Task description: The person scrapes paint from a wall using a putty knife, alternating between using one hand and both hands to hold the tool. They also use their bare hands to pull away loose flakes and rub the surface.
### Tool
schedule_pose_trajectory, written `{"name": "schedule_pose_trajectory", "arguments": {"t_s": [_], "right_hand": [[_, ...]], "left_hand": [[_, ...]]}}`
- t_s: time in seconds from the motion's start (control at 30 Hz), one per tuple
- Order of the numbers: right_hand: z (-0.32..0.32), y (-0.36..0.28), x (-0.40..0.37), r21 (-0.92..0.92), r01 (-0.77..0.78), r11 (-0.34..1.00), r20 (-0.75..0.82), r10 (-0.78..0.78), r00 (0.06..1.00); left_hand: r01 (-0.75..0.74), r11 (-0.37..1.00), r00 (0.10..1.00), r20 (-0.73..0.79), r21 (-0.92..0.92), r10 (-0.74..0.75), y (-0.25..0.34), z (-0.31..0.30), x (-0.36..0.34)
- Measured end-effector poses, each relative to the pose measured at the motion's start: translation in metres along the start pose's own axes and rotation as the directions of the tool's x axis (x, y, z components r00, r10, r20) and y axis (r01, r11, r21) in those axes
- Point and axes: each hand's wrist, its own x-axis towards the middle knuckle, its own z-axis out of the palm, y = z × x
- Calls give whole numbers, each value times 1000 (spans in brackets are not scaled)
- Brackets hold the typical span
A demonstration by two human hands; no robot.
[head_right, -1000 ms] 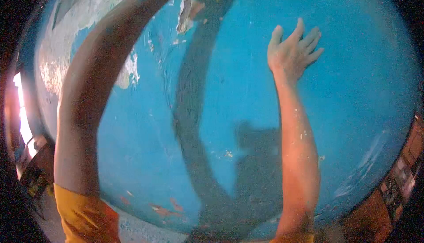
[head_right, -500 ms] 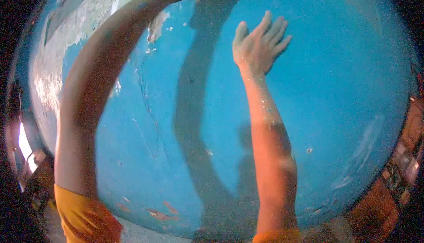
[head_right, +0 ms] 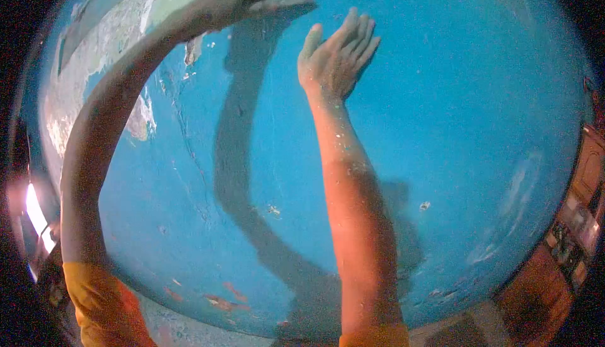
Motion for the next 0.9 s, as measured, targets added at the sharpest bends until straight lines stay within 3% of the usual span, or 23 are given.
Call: {"name": "schedule_pose_trajectory", "arguments": {"t_s": [0.03, 0.1, 0.13, 0.17, 0.23, 0.27, 0.33, 0.37, 0.47, 0.53, 0.57, 0.63, 0.7, 0.77, 0.8, 0.87, 0.9], "right_hand": [[-2, 0, 0, -3, 6, 1000, -1, -6, 1000], [-1, -2, 0, -40, 2, 999, -2, -2, 1000], [-1, -5, -3, -30, 0, 1000, 1, 0, 1000], [-1, -6, -3, -34, -4, 999, 8, 4, 1000], [-2, -3, 1, -47, -17, 999, 7, 17, 1000], [-2, -3, -1, -20, -20, 1000, -13, 20, 1000], [-2, -2, 2, -3, -16, 1000, -35, 16, 999], [-4, 0, 2, 51, -19, 999, -44, 21, 999], [-20, 3, 1, 148, -41, 988, 31, 36, 999], [-35, 9, 3, 174, -61, 983, 119, 41, 992], [-41, 13, 8, 227, -118, 967, 176, 78, 981], [-52, 23, 8, 277, -189, 942, 245, 121, 962], [-62, 34, 13, 277, -200, 940, 379, 84, 922], [-77, 39, 18, 241, -232, 942, 413, 117, 903], [-84, 41, 19, 208, -263, 942, 448, 147, 882], [-86, 51, 15, 187, -229, 955, 430, 130, 893], [-85, 54, 12, 172, -208, 963, 420, 119, 900]], "left_hand": [[-1, 1000, 1000, -5, -4, 1, -1, 5, 2], [-176, 983, 955, -234, 54, 184, -16, 22, 22], [-304, 946, 882, -341, 115, 325, -34, 31, 50], [-297, 947, 883, -342, 122, 321, -21, 22, 49], [-78, 997, 986, -145, 0, 77, 3, 4, 50], [-77, 997, 988, -133, -1, 76, -8, 13, 53], [-350, 932, 902, -234, 95, 363, -28, 35, 67], [-229, 949, 938, -211, 217, 275, -9, 44, 49], [-225, 968, 944, -218, 113, 245, 9, 34, 39], [-87, 994, 960, -273, -70, 65, 30, 24, 57], [-93, 993, 957, -283, -71, 69, 41, 19, 66], [-43, 945, 926, -368, -325, -84, 61, 14, 73], [-46, 972, 927, -372, -229, -43, 42, 26, 82], [-340, 940, 845, -440, -4, 304, 24, 36, 62], [-348, 938, 844, -438, -11, 308, 24, 40, 62], [-155, 988, 951, -270, 17, 154, 24, 36, 72], [-154, 988, 949, -274, 17, 153, 30, 32, 86]]}}
